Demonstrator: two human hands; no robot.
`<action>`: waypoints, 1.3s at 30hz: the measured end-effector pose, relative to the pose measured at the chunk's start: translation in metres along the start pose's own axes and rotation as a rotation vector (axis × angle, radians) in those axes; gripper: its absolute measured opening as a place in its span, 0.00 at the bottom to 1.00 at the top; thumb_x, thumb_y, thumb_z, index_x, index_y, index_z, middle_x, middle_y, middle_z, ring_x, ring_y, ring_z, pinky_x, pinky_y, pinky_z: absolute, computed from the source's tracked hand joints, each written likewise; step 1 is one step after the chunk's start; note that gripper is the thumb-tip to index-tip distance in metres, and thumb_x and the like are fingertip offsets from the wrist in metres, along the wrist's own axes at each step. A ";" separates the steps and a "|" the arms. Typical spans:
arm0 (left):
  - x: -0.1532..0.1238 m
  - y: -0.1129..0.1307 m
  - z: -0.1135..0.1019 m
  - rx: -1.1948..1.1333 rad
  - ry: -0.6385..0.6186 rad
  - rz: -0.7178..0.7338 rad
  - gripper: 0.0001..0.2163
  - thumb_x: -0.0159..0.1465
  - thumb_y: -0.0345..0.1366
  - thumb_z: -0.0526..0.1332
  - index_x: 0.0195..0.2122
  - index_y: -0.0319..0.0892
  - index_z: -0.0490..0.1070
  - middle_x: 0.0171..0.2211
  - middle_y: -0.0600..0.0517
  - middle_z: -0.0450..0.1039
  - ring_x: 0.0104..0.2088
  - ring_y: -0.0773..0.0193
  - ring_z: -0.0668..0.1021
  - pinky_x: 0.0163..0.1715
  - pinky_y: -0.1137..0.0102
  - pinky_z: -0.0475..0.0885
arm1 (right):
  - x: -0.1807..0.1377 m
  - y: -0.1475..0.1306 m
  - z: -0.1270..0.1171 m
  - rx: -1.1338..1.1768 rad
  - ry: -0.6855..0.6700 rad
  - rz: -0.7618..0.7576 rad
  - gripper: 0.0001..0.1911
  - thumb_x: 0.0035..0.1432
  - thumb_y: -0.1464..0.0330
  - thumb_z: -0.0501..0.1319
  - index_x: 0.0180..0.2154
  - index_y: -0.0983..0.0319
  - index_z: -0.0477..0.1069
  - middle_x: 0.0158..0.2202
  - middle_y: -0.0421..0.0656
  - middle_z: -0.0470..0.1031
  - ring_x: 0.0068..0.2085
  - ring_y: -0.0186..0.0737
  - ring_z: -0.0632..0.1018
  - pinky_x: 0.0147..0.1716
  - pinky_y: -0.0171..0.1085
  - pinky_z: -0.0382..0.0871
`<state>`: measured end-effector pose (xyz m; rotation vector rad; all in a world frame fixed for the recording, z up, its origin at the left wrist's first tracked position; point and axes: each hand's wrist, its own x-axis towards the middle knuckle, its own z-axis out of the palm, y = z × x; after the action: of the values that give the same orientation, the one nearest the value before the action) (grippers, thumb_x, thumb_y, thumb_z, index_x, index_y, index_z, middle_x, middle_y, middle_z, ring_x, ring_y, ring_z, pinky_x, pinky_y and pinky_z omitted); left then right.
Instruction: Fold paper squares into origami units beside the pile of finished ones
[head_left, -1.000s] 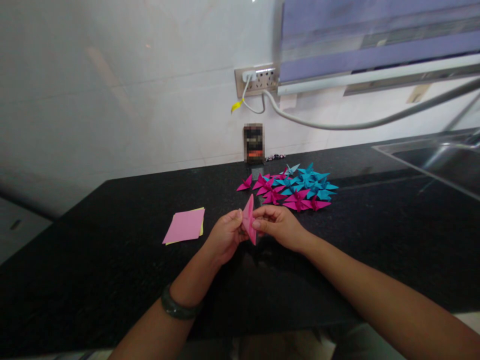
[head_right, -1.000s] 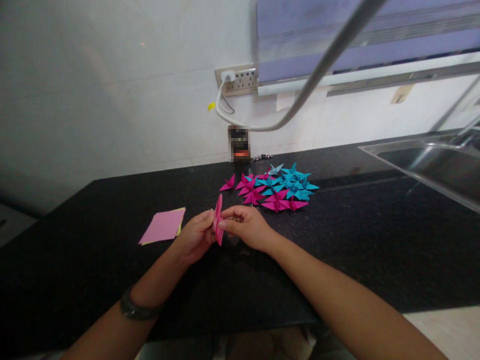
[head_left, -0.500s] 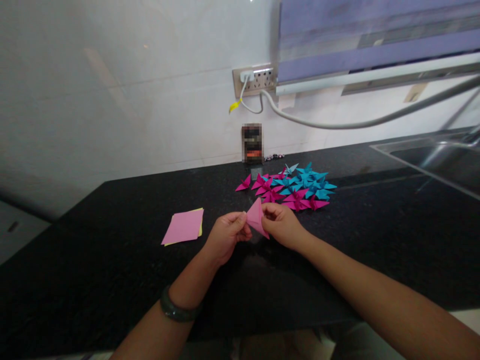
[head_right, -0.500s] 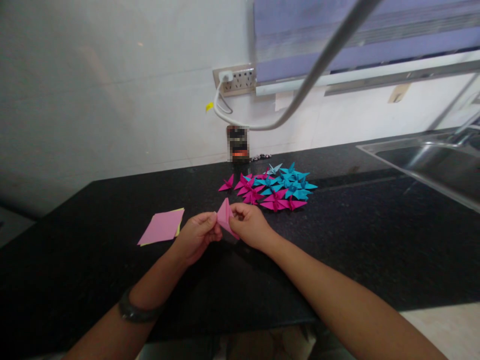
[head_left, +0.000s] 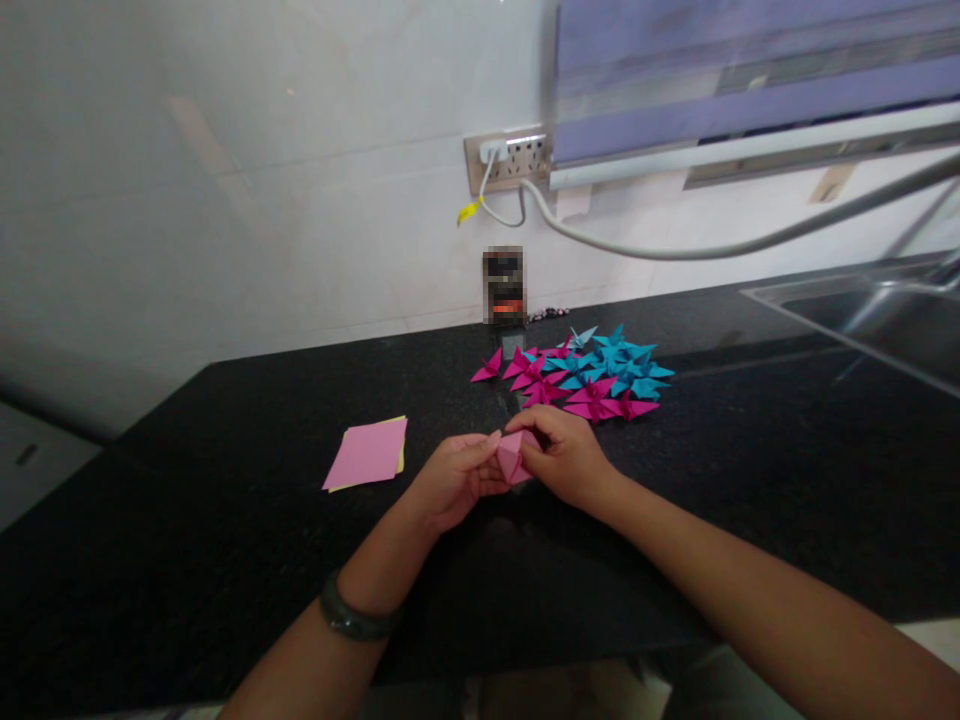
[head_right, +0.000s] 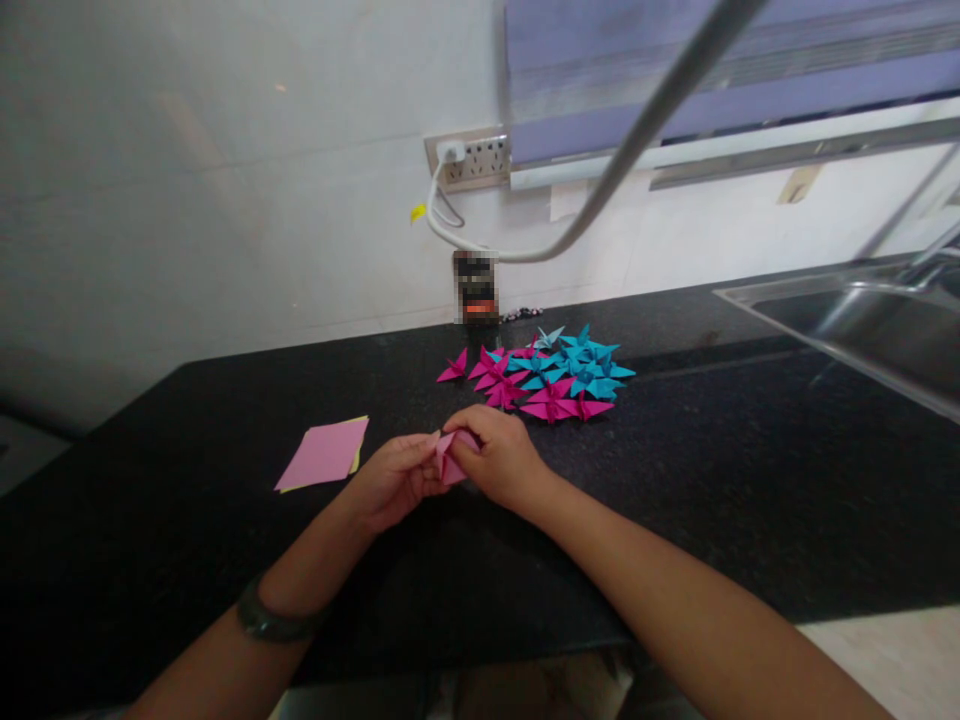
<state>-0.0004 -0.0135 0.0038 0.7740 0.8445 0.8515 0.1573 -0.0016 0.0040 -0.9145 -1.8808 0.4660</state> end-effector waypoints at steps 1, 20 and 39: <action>0.000 0.000 0.000 0.004 0.012 0.005 0.10 0.52 0.38 0.64 0.28 0.34 0.73 0.22 0.49 0.74 0.22 0.68 0.75 0.25 0.74 0.70 | -0.001 0.001 0.001 0.022 0.005 0.024 0.08 0.44 0.76 0.56 0.29 0.62 0.70 0.28 0.42 0.73 0.29 0.35 0.72 0.30 0.33 0.64; 0.010 -0.009 0.002 0.173 0.438 0.462 0.11 0.47 0.40 0.66 0.26 0.36 0.74 0.22 0.52 0.73 0.24 0.69 0.73 0.26 0.74 0.68 | 0.003 -0.003 0.012 0.707 -0.060 0.717 0.16 0.38 0.63 0.66 0.27 0.65 0.65 0.21 0.37 0.68 0.21 0.29 0.68 0.18 0.29 0.63; 0.002 -0.011 0.013 0.596 0.286 0.359 0.14 0.53 0.43 0.59 0.22 0.35 0.71 0.16 0.52 0.69 0.15 0.72 0.68 0.17 0.76 0.61 | 0.006 0.002 0.003 0.608 -0.041 0.593 0.11 0.39 0.65 0.65 0.20 0.65 0.66 0.17 0.36 0.65 0.18 0.27 0.63 0.19 0.30 0.55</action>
<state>0.0153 -0.0199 -0.0003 1.3759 1.2632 1.0565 0.1541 0.0044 0.0051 -1.0217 -1.3379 1.3352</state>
